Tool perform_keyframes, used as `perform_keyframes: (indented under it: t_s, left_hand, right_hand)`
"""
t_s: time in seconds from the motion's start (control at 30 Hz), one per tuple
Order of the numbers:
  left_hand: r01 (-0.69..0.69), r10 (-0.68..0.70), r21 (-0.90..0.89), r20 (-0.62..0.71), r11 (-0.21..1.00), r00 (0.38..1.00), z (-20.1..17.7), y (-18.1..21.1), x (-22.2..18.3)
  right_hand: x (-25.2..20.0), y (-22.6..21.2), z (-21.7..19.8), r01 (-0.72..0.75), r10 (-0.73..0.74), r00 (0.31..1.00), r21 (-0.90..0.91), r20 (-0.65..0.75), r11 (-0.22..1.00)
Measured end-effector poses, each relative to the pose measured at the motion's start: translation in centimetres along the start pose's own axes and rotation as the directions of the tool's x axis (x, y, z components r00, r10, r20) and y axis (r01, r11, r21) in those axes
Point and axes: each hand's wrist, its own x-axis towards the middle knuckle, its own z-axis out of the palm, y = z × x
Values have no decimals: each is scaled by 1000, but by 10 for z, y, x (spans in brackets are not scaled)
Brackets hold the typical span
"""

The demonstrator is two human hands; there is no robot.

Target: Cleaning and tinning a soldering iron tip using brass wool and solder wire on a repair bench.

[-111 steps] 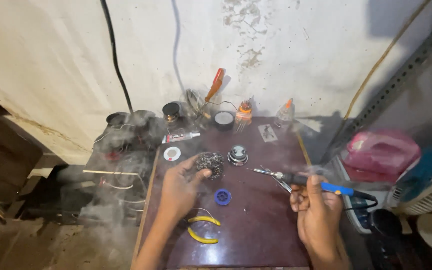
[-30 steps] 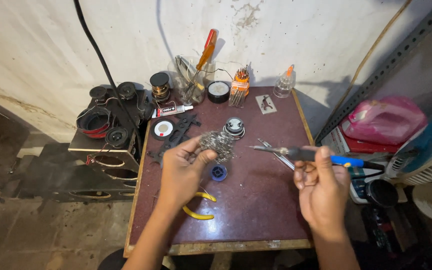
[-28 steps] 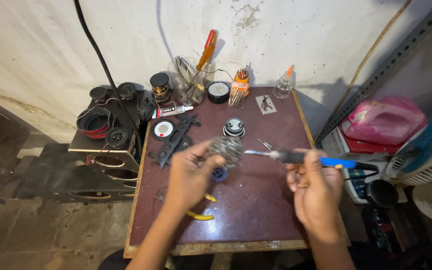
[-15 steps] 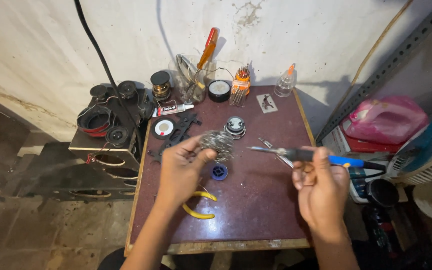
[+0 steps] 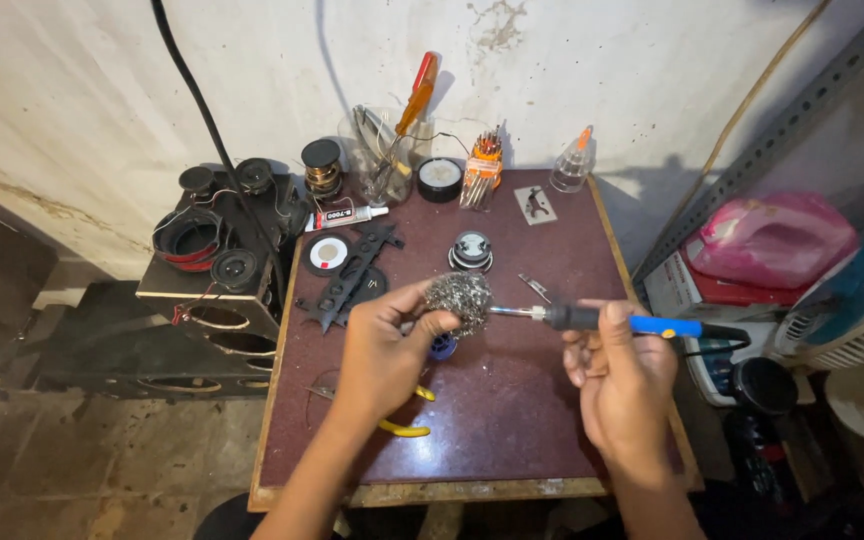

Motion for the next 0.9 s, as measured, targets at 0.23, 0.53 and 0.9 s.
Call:
perform_keyframes:
  t_s: [0.23,0.53,0.9]
  left_hand:
    - [43,-41,-97,17,994,999,-4,-5,2]
    - [114,-123,-93,-94,989,988,-24,-5,8]
    - [48,-47,-50,21,998,999,-8,0,4]
  right_hand:
    - [1,2,-5,10,-10,1000,1,26,1000]
    - [9,-12,-13,29,-30,995,-14,-91,999]
    - [-1,-2,-4,69,-68,997,-14,34,998]
